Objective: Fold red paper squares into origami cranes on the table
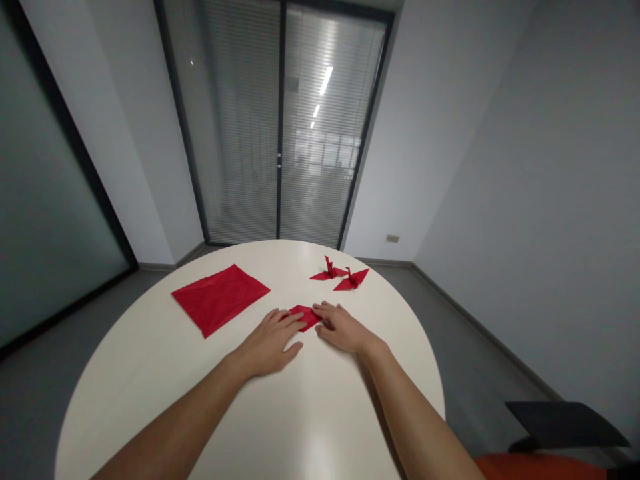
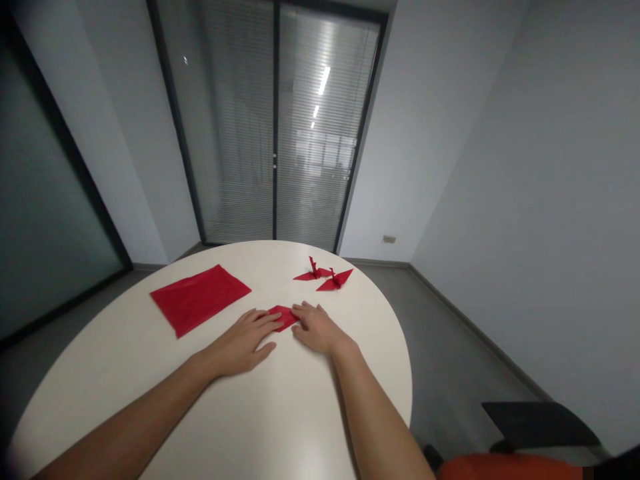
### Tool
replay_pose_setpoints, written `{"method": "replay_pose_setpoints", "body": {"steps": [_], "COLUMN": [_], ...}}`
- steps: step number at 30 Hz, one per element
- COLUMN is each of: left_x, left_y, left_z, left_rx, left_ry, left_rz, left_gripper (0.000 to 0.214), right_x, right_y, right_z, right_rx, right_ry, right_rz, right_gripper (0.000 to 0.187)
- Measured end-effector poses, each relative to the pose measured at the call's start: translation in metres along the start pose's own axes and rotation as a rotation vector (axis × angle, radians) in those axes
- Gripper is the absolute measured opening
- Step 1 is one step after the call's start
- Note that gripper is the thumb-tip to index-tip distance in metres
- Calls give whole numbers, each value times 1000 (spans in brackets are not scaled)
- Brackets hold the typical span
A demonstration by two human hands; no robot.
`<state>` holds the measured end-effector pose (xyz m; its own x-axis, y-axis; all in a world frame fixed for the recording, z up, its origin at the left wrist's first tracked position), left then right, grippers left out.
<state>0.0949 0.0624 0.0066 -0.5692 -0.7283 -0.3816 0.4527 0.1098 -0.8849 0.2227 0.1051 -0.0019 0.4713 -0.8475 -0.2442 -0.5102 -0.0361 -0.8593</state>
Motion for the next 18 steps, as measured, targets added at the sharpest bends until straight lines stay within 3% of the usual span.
{"method": "replay_pose_setpoints", "body": {"steps": [5, 12, 18], "left_x": [-1, -5, -7], "left_y": [1, -11, -15], "left_z": [-4, -2, -3], "left_rx": [8, -22, -7], "left_ry": [-42, -29, -28], "left_rz": [21, 157, 217], "left_gripper": [49, 26, 20], "right_x": [-3, -4, -4], "right_y": [-17, -24, -29], "right_z": [-15, -23, -20], "right_rx": [0, -66, -92], "right_ry": [-92, -100, -68], "right_rz": [125, 109, 128], "right_gripper": [44, 18, 17]}}
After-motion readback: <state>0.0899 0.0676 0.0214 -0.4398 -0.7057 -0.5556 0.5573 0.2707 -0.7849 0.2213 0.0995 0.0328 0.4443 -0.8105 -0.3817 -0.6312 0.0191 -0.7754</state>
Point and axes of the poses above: each hand's wrist, its own x-axis away from the middle knuckle, its own y-axis out of the palm, z = x × y, the point moved 10 cm from there along -x, towards the middle knuckle, and after that the axes turned 9 degrees about z, right-handed, at the moved point
